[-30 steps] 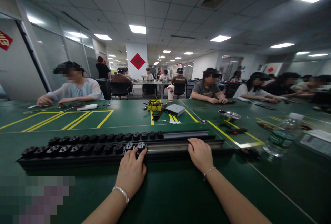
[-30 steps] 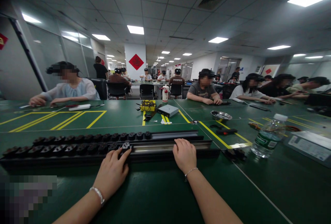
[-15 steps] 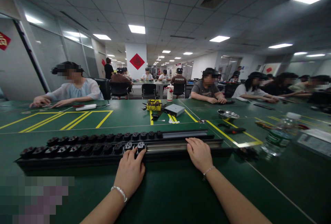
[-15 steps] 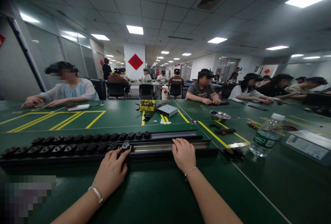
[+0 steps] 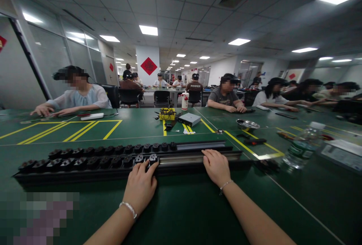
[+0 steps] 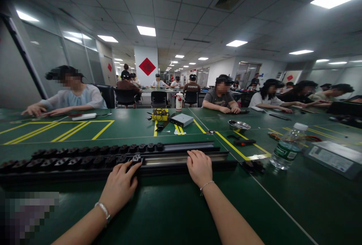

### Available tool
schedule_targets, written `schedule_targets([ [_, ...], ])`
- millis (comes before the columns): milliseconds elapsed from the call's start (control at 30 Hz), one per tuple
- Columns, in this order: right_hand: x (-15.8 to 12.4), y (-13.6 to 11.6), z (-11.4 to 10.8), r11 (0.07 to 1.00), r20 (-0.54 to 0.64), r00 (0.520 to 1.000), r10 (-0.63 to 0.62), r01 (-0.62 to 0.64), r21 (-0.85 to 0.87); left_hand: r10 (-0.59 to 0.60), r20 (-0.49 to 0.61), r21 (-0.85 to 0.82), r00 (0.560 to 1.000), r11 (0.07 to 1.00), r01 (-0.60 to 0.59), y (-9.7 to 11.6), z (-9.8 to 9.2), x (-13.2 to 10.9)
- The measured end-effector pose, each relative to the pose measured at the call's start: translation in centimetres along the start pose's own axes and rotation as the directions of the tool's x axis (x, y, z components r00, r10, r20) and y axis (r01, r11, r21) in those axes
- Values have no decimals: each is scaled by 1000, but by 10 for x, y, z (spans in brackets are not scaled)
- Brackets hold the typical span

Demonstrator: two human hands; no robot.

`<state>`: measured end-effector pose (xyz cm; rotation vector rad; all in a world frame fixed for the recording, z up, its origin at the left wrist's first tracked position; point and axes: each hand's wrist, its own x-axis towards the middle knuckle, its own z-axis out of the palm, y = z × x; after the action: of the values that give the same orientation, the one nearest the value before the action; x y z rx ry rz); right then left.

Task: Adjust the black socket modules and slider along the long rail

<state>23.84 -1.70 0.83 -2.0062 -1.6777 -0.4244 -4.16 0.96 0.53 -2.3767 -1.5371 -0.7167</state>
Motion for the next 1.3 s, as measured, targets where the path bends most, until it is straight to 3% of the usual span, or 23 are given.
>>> schedule_targets([
  [400, 2, 1, 2, 1000, -27, 1000, -4, 5, 23, 26, -15, -61, 1000, 998, -27, -2, 6, -1],
  [1000, 2, 2, 2, 999, -26, 1000, -15, 15, 30, -35, 19, 109, 999, 994, 33, 4, -2, 1],
  [1300, 2, 3, 5, 999, -49, 998, -27, 29, 24, -32, 23, 96, 999, 995, 30, 0, 2, 1],
])
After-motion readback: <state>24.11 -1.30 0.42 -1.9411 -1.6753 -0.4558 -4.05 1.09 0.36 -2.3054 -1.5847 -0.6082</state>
